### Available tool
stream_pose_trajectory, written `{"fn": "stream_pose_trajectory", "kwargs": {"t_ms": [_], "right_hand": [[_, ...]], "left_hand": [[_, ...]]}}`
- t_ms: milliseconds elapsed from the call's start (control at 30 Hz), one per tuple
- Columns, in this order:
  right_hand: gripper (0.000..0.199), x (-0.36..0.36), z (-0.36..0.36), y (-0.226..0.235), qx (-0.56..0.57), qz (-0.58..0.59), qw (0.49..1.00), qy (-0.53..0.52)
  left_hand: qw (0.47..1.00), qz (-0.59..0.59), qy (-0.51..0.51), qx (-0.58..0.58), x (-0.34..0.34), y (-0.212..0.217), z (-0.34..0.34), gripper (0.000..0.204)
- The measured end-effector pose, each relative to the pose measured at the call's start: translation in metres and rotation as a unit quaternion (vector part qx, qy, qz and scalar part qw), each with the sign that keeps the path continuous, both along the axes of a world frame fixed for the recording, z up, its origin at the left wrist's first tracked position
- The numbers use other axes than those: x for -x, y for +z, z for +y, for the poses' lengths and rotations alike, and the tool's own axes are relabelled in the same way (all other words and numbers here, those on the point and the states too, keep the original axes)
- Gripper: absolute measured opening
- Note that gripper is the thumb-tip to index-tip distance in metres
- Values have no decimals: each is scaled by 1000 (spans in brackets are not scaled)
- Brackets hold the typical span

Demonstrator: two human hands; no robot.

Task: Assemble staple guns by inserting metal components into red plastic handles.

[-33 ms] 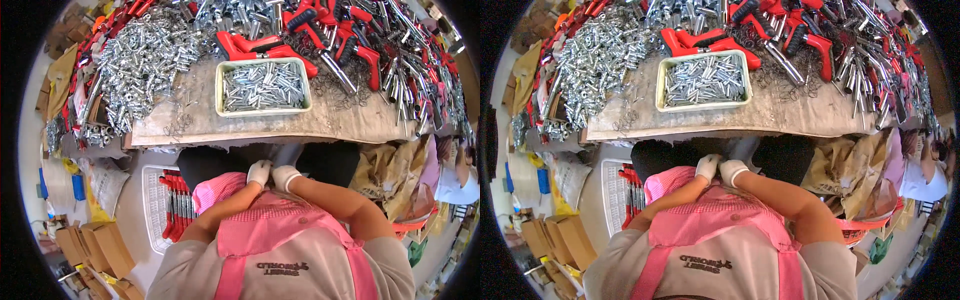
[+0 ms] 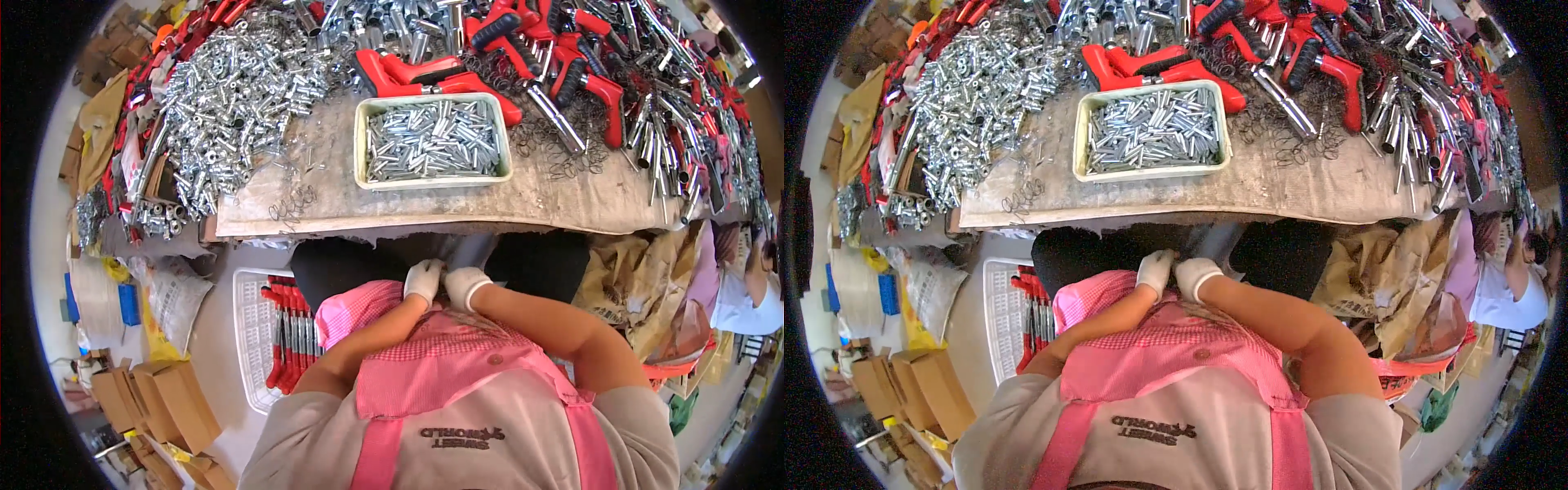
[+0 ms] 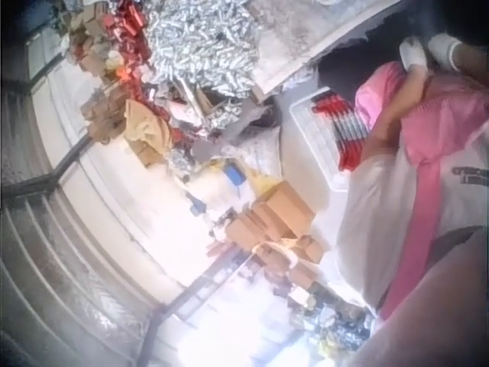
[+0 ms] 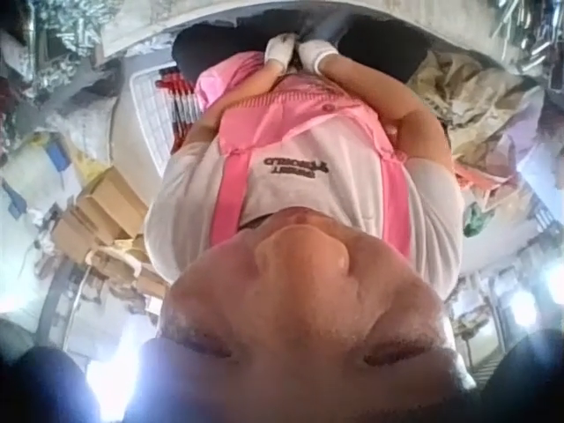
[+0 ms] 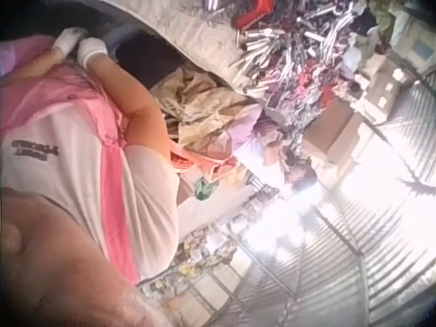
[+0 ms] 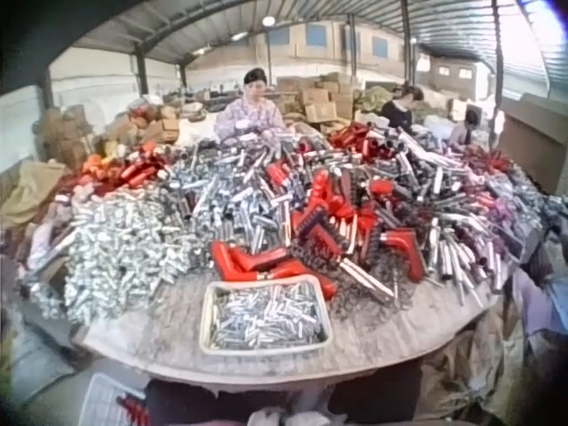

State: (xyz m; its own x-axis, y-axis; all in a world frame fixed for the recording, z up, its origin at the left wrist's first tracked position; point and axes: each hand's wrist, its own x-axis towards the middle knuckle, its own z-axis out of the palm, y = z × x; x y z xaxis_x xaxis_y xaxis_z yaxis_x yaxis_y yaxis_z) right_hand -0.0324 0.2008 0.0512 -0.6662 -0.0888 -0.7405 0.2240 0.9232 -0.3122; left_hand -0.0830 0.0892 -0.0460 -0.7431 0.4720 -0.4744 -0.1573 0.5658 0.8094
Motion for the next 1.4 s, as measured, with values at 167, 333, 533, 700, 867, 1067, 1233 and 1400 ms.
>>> {"fn": "stream_pose_trajectory", "kwargs": {"t_ms": [167,333,533,700,867,1067,1233,1400], "right_hand": [[24,2,-6,-27,-4,28,999,-16],[25,-19,-13,-40,-18,33,995,-94],[23,18,2,-1,-5,-1,1000,14],[22,11,-4,-39,-33,41,997,-48],[25,-2,-3,-22,2,10,999,-36],[23,3,-8,-22,1,28,999,-25],[29,-16,-7,-51,0,33,996,-83],[32,1,3,-2,26,-9,998,-51]], "left_hand": [[983,152,-8,101,-2,-43,-2,39],[988,115,-46,86,-11,-22,5,40],[987,119,-2,110,11,-4,5,36],[952,252,-101,141,5,-52,-3,36],[989,116,-12,91,-1,-7,0,37],[992,105,7,68,2,12,2,39],[977,144,-61,143,-5,-18,11,37],[974,168,-105,105,12,13,10,38]]}}
